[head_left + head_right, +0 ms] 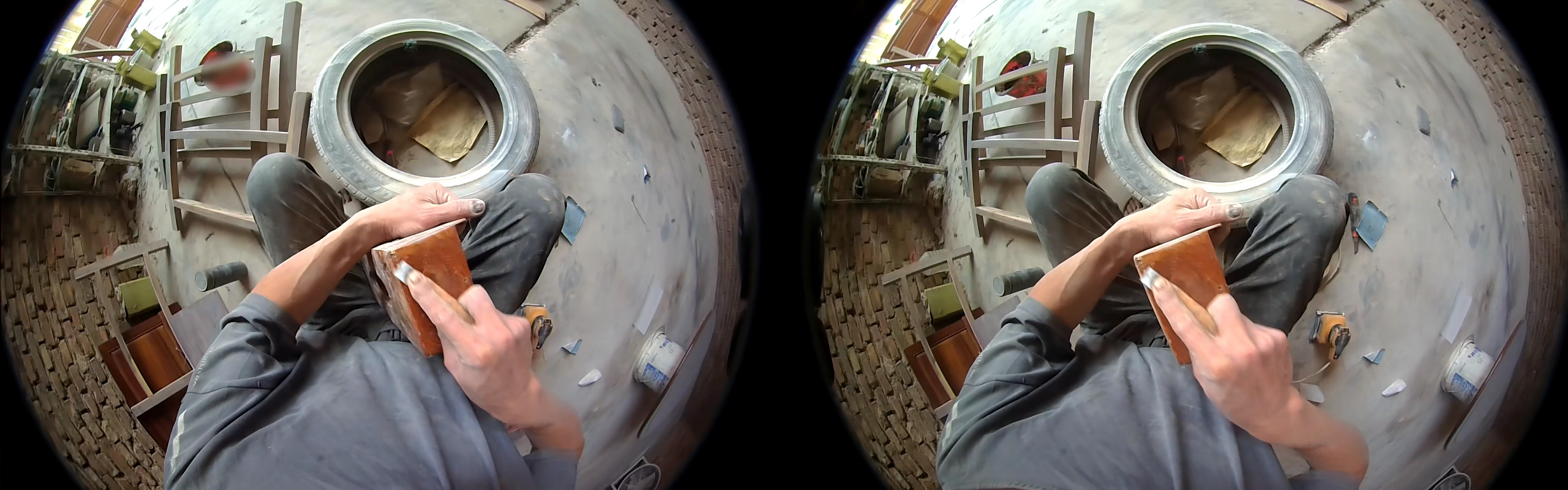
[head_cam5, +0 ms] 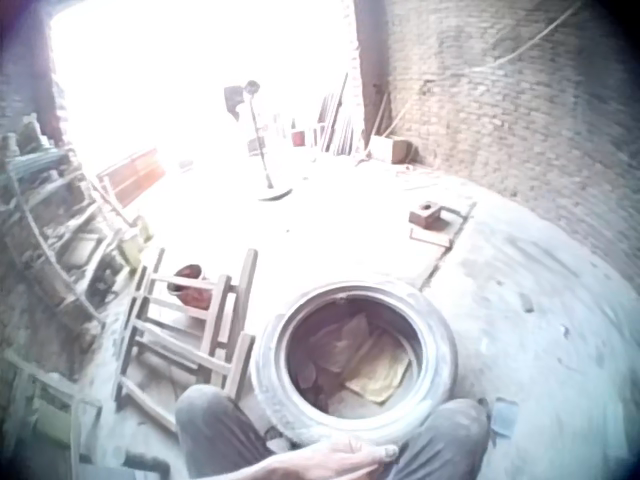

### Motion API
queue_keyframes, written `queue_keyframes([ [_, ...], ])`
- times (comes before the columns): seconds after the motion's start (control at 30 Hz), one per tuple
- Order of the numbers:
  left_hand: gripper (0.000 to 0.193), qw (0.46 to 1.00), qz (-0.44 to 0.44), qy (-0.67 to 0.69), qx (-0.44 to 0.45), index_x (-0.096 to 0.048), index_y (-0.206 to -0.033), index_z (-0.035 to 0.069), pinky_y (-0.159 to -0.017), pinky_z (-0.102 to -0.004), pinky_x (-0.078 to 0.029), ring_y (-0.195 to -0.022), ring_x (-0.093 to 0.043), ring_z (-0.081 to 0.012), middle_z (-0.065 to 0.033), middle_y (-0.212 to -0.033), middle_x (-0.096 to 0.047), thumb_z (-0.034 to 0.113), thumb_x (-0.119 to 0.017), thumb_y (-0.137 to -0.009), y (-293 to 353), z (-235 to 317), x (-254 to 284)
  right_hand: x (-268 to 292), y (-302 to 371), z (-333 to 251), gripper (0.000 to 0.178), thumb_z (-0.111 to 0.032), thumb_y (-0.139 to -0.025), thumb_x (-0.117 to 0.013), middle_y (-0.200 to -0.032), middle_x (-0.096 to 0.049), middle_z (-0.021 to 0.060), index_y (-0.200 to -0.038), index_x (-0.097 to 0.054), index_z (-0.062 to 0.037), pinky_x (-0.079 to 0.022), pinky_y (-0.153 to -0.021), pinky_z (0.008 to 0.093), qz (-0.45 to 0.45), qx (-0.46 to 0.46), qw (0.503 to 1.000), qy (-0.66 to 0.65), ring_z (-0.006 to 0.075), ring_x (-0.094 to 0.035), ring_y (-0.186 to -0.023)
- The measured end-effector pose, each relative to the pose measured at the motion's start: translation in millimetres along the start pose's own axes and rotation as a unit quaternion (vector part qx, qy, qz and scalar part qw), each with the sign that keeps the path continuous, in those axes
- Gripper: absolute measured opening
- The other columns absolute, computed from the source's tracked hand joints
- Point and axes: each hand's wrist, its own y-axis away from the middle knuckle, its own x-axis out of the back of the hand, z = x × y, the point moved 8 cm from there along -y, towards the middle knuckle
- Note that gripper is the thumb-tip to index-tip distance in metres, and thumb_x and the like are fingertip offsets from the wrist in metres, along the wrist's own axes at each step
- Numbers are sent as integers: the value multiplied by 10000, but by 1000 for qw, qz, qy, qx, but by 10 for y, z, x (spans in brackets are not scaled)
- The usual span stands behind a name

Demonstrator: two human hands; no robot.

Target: The person applies glue to the edges of a carved wooden block, spreads it with a small tool, and then sands the surfaces and edges using a handheld electric sander. The person sits cross-legged on the floor during the task.

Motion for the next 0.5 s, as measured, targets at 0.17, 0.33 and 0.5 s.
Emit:
queue_keyframes([
  [0.17, 607, 999, -7, -29, 18, -617, -636, 105, -524, -274, -341, -575, -391, -46, 73, -590, -469, 487, -567, -1106, 14, -44, 70, 11, -136, -57, 657, 17, -813, -756, -756, -452, 28, -1433, -690, -188, -507, -514, 360, 21, 9, 1000, -17, 164, -551, -571],
  [0.33, 610, 1000, 14, -16, 11, -582, -622, 125, -540, -284, -343, -577, -377, -51, 82, -584, -439, 509, -580, -1095, -6, 48, 92, 17, 355, 89, 723, 18, -773, -757, -748, -397, 24, -1440, -691, -253, -484, -481, 374, 18, -53, 998, -4, 198, -501, -495],
  [0.5, 608, 999, -10, -30, 11, -568, -609, 137, -541, -294, -333, -586, -355, -46, 91, -587, -424, 506, -590, -1092, -68, -24, -6, -47, 130, 15, 729, 27, -776, -749, -758, -418, 34, -1448, -681, -248, -490, -481, 375, 27, -38, 999, -2, 213, -532, -502],
])
